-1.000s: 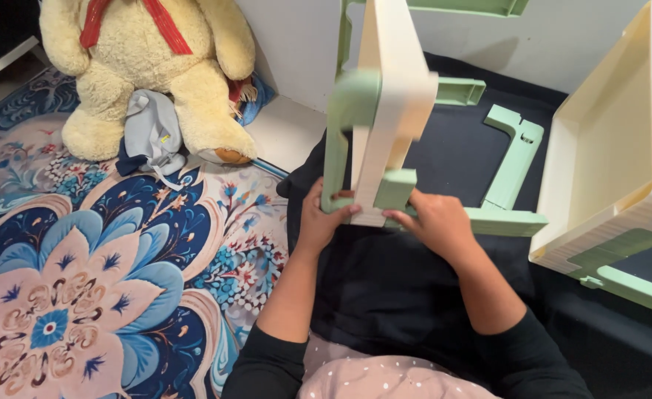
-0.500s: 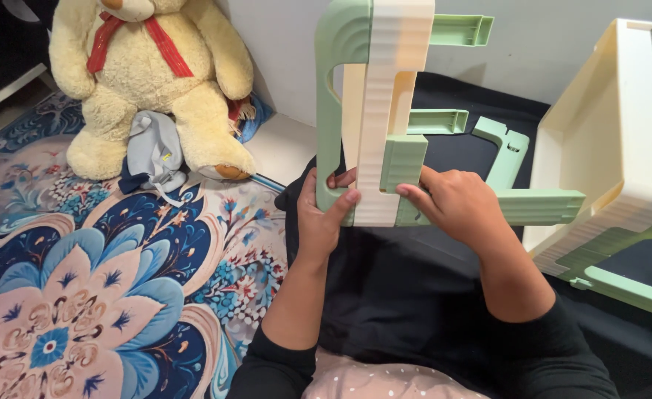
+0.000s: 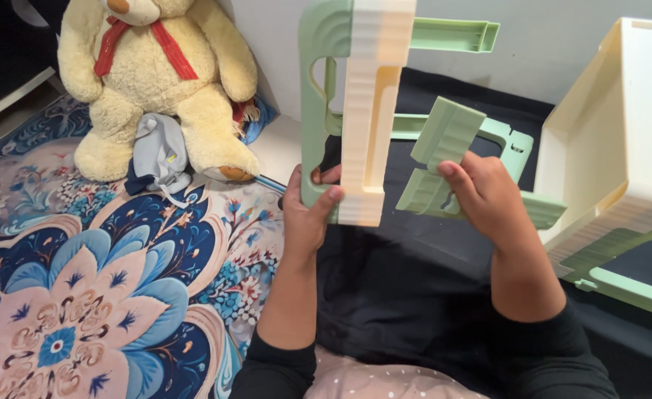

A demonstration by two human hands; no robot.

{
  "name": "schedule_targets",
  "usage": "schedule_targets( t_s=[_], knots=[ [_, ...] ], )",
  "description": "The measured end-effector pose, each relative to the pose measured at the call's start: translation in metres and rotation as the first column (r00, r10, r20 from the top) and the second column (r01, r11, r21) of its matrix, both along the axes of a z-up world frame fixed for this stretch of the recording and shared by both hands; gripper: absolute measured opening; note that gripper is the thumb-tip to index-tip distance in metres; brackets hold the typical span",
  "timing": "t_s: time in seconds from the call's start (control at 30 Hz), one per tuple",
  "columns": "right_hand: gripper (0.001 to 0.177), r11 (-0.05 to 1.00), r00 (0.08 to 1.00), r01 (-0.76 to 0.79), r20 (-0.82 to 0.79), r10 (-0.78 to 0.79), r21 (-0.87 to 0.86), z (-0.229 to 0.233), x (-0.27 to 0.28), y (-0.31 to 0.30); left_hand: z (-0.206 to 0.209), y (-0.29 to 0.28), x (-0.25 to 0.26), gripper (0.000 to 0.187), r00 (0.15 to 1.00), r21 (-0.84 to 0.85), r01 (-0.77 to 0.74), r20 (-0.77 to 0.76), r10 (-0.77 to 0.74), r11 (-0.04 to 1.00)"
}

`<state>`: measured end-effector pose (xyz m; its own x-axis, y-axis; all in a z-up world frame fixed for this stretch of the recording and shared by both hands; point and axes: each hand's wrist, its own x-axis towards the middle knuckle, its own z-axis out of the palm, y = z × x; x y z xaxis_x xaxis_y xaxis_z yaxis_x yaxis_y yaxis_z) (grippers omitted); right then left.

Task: The person disassembles a small plastic storage unit by hand, removing green frame connectors and white drawer trays. They place the removed frame pieces into one of the trays and continue detaching additional components from the unit.

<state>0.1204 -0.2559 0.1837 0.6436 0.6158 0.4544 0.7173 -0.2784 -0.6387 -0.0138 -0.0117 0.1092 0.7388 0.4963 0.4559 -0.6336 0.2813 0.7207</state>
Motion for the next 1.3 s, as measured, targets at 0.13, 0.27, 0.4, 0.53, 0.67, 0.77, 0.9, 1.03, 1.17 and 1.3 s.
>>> schedule_targets(
  t_s=[0.13,0.27,0.4,0.53,0.67,0.77,0.9,1.03,1.17,1.3],
  knots=[
    [0.055,0.985,0.980,0.053,-0.197,-0.020,0.165,-0.023,0.015,0.001,-0.007,0.003,-0.006,0.037,0.999,-0.063,0.032,0.009,-0.032,0.998],
    [0.051,0.838,0.843,0.121,-0.501,0.196,0.532,-0.050,0.066,0.004,-0.027,0.000,-0.013,0.043,0.999,-0.028,0.005,-0.043,-0.006,1.000],
    [0.042,0.715,0.778,0.278,-0.587,0.225,0.642,-0.086,0.120,-0.012,-0.060,-0.008,-0.018,0.057,0.995,0.006,-0.074,-0.063,0.075,0.997],
    [0.035,0.642,0.725,0.478,-0.682,0.096,0.599,-0.129,0.166,-0.030,-0.096,-0.016,-0.019,0.062,0.994,0.002,-0.100,-0.038,0.100,0.995],
    [0.033,0.609,0.694,0.526,-0.714,0.097,0.594,-0.168,0.202,-0.046,-0.122,-0.024,-0.021,0.060,0.996,-0.025,-0.034,-0.084,0.032,0.999],
    [0.031,0.693,0.718,0.522,-0.695,-0.041,0.498,-0.195,0.224,-0.049,-0.135,-0.028,-0.020,0.057,0.998,-0.046,-0.010,-0.065,0.007,0.999],
    [0.047,0.764,0.688,0.575,-0.678,-0.258,0.292,-0.229,0.246,-0.054,-0.151,-0.034,-0.023,0.059,0.977,0.032,-0.113,-0.178,0.117,0.993],
    [0.072,0.649,0.660,0.670,-0.690,-0.297,0.361,-0.255,0.261,-0.047,-0.169,-0.033,-0.028,0.058,0.950,0.125,-0.165,-0.248,0.192,0.978],
    [0.071,0.611,0.710,0.659,-0.632,-0.311,0.439,-0.261,0.264,-0.046,-0.189,-0.029,-0.029,0.051,0.953,0.093,-0.133,-0.261,0.153,0.987],
    [0.067,0.589,0.685,0.683,-0.658,-0.312,0.432,-0.258,0.254,-0.049,-0.204,-0.026,-0.027,0.045,0.944,0.161,-0.121,-0.286,0.163,0.980]
  ],
)
